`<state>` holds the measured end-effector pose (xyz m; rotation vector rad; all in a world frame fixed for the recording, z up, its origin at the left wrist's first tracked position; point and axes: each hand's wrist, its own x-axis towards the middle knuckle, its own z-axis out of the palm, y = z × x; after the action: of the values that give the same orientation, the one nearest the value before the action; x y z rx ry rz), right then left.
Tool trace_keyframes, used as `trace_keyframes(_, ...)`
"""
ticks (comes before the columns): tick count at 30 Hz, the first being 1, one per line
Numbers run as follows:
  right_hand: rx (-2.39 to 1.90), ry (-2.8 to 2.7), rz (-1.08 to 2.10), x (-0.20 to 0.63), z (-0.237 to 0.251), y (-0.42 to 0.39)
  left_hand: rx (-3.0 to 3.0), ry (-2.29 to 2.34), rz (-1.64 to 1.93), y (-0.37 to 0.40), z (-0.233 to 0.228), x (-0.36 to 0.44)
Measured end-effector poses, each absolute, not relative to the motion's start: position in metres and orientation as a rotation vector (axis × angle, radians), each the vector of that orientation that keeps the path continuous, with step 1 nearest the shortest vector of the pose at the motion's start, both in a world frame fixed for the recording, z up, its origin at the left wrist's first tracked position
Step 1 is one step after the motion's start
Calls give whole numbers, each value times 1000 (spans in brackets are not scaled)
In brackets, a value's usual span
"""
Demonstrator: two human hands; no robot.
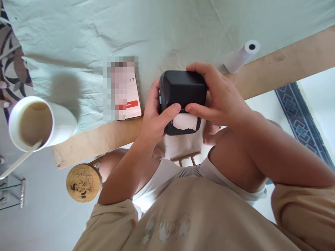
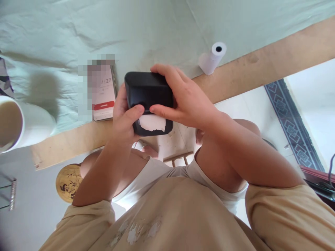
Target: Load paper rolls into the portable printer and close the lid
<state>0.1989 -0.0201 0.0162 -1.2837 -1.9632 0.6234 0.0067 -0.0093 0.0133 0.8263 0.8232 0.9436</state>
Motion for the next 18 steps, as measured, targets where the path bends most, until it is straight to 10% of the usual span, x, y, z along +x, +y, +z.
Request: trace_keyframes(18,-1094,-1983,284,205,26,-21,701,766,1088,0,10,13)
